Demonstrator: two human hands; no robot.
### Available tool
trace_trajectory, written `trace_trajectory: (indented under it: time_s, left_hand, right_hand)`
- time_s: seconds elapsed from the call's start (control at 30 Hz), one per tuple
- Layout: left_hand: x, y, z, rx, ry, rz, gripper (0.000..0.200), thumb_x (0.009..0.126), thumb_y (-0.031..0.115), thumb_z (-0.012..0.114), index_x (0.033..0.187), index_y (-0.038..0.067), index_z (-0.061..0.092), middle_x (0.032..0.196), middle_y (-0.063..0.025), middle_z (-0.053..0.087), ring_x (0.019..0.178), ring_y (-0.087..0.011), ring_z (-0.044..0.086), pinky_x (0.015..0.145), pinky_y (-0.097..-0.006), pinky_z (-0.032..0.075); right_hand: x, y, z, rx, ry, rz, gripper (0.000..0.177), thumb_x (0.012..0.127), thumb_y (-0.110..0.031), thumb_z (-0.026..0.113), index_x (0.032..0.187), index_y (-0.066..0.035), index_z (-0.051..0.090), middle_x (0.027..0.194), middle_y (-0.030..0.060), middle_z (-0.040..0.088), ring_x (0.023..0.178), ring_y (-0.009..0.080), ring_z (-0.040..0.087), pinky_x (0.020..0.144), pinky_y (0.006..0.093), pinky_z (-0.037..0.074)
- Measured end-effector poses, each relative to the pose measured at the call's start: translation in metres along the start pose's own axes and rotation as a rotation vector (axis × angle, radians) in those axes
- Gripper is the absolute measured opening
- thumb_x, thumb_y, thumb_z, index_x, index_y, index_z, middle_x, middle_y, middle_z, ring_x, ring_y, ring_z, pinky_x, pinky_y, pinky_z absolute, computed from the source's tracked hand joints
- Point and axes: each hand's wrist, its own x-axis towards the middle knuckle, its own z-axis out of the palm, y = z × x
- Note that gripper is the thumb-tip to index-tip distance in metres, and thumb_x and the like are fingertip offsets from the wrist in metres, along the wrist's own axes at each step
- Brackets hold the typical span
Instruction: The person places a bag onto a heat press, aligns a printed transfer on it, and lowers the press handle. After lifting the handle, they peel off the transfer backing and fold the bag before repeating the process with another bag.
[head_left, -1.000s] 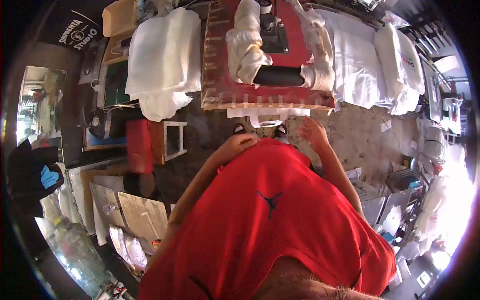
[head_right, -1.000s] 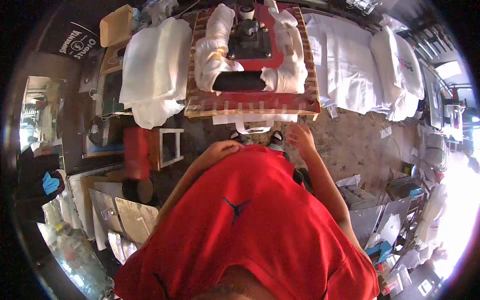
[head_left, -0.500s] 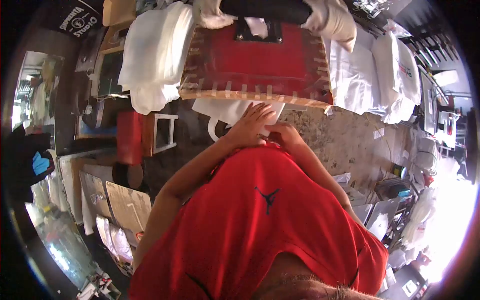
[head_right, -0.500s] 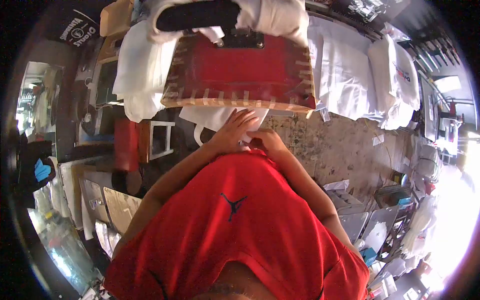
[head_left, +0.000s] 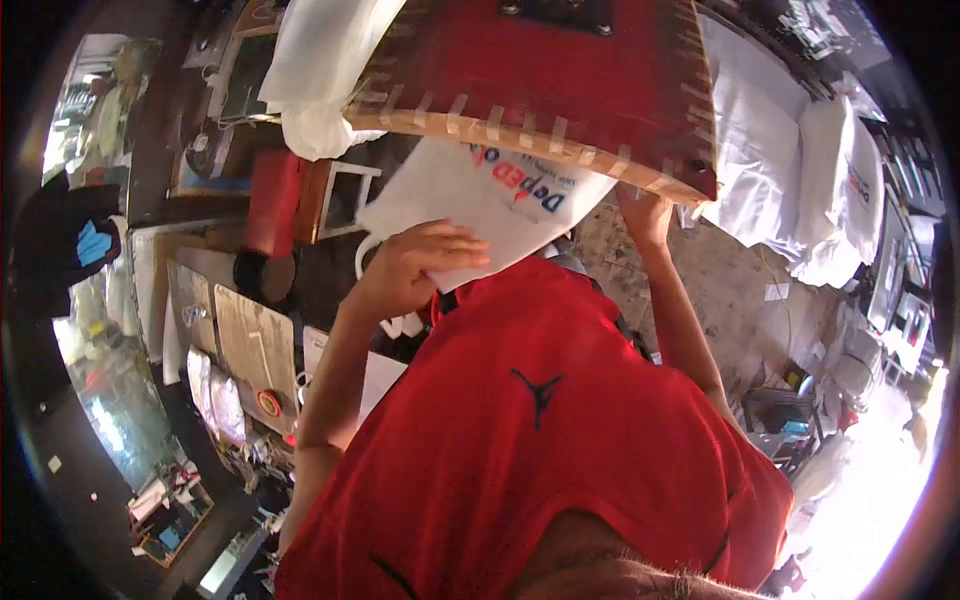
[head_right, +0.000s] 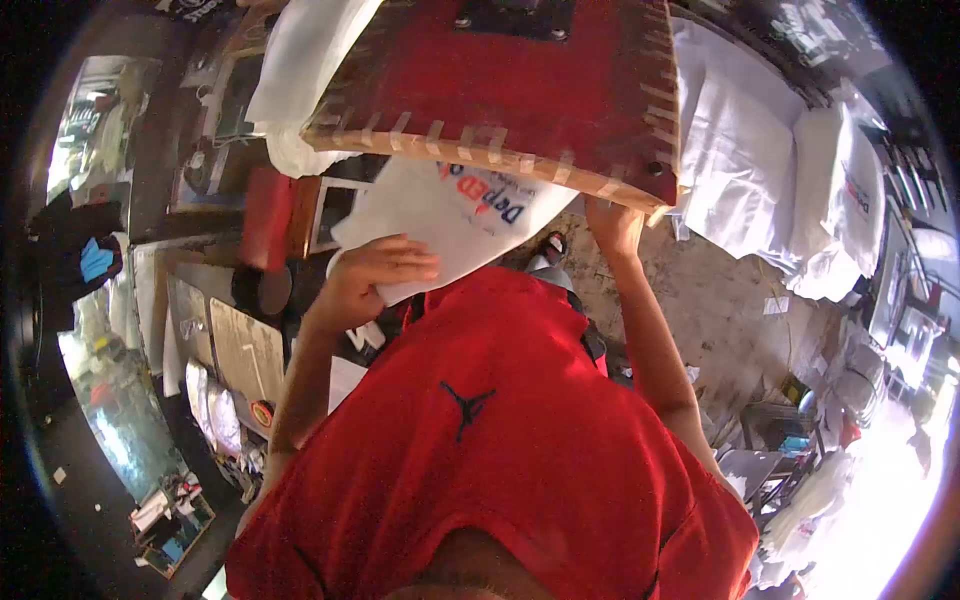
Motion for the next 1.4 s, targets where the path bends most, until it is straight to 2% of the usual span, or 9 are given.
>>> trace_trajectory:
  time_s: [0.2, 0.4, 0.77, 0.9, 0.97, 1.17, 1.27, 1.33, 1.4]
  left_hand:
    - [-0.047, 0.044, -0.085, -0.258, 0.290, -0.043, 0.031, 0.075, -0.001, 0.065, 0.104, -0.003, 0.075, 0.102, -0.0150, 0.076, 0.104, -0.0307, 0.071, 0.096, -0.0423, 0.053]
    - [-0.154, -0.023, -0.194, -0.074, 1.216, -0.580, 0.028, 0.094, 0.026, 0.070, 0.107, 0.001, 0.073, 0.098, -0.0079, 0.072, 0.086, -0.0171, 0.067, 0.082, -0.0336, 0.053]
    - [-0.255, -0.317, -0.323, -0.392, 1.436, -0.635, 0.042, 0.097, 0.033, 0.059, 0.117, -0.002, 0.070, 0.103, -0.0132, 0.072, 0.089, -0.0220, 0.068, 0.079, -0.0386, 0.054]
    - [-0.208, -0.321, -0.330, -0.290, 1.247, -0.999, 0.039, 0.095, 0.032, 0.063, 0.103, -0.004, 0.073, 0.089, -0.0110, 0.072, 0.078, -0.0222, 0.069, 0.070, -0.0369, 0.055]
    - [-0.216, -0.427, -0.306, -0.740, 1.235, -0.732, 0.040, 0.095, 0.035, 0.062, 0.094, -0.004, 0.074, 0.084, -0.0082, 0.072, 0.073, -0.0207, 0.067, 0.068, -0.0370, 0.054]
    - [-0.060, -0.413, -0.274, -0.890, 1.033, -0.589, 0.030, 0.098, 0.028, 0.061, 0.091, 0.001, 0.072, 0.078, -0.0069, 0.069, 0.069, -0.0169, 0.065, 0.062, -0.0368, 0.054]
    - [-0.004, -0.439, -0.260, -0.056, 0.999, -0.527, 0.025, 0.097, 0.021, 0.063, 0.100, -0.002, 0.069, 0.085, -0.0100, 0.070, 0.071, -0.0195, 0.065, 0.057, -0.0371, 0.053]
    - [0.019, -0.389, -0.276, -1.043, 1.247, -0.422, 0.026, 0.096, 0.018, 0.065, 0.105, -0.006, 0.067, 0.095, -0.0136, 0.069, 0.072, -0.0224, 0.066, 0.054, -0.0377, 0.052]
    - [0.030, -0.417, -0.264, -1.070, 1.298, -0.430, 0.027, 0.097, 0.018, 0.064, 0.108, -0.007, 0.066, 0.097, -0.0140, 0.069, 0.073, -0.0235, 0.067, 0.054, -0.0381, 0.052]
  right_hand:
    - [0.013, -0.033, 0.024, 0.829, -0.510, 0.128, 0.032, 0.078, -0.005, 0.073, 0.110, -0.002, 0.073, 0.111, 0.0159, 0.073, 0.103, 0.0275, 0.069, 0.091, 0.0383, 0.054]
    - [0.030, -0.179, 0.023, 0.627, -1.073, 0.096, 0.039, 0.091, -0.032, 0.074, 0.114, 0.000, 0.071, 0.100, 0.0182, 0.075, 0.090, 0.0255, 0.071, 0.080, 0.0381, 0.055]
    - [0.106, -0.434, 0.190, 0.725, -0.347, 0.085, 0.028, 0.100, -0.020, 0.061, 0.084, 0.001, 0.051, 0.069, 0.0233, 0.058, 0.060, 0.0385, 0.059, 0.058, 0.0446, 0.046]
    - [0.188, -0.495, 0.199, 0.581, 0.077, -0.006, 0.020, 0.098, -0.024, 0.065, 0.100, -0.004, 0.065, 0.068, 0.0189, 0.063, 0.058, 0.0332, 0.064, 0.057, 0.0382, 0.050]
    - [0.236, -0.532, 0.166, 0.522, 0.053, -0.030, 0.021, 0.090, -0.025, 0.074, 0.094, -0.005, 0.072, 0.073, 0.0187, 0.068, 0.065, 0.0315, 0.071, 0.057, 0.0369, 0.052]
    - [0.388, -0.591, 0.179, 0.375, 0.468, -0.263, 0.015, 0.082, -0.009, 0.065, 0.071, -0.006, 0.076, 0.076, 0.0171, 0.072, 0.072, 0.0385, 0.070, 0.077, 0.0490, 0.055]
    - [0.431, -0.595, 0.233, 0.106, 0.612, -0.308, 0.015, 0.080, -0.013, 0.072, 0.093, -0.008, 0.077, 0.105, 0.0166, 0.073, 0.103, 0.0352, 0.066, 0.097, 0.0466, 0.048]
    - [0.427, -0.589, 0.246, 0.213, 0.471, -0.347, 0.037, 0.080, -0.018, 0.077, 0.116, -0.012, 0.073, 0.133, 0.0197, 0.064, 0.130, 0.0335, 0.052, 0.114, 0.0549, 0.032]
    - [0.400, -0.553, 0.284, 0.086, 0.439, -0.431, 0.035, 0.083, -0.032, 0.078, 0.110, -0.010, 0.073, 0.096, 0.0177, 0.074, 0.091, 0.0342, 0.071, 0.083, 0.0408, 0.056]
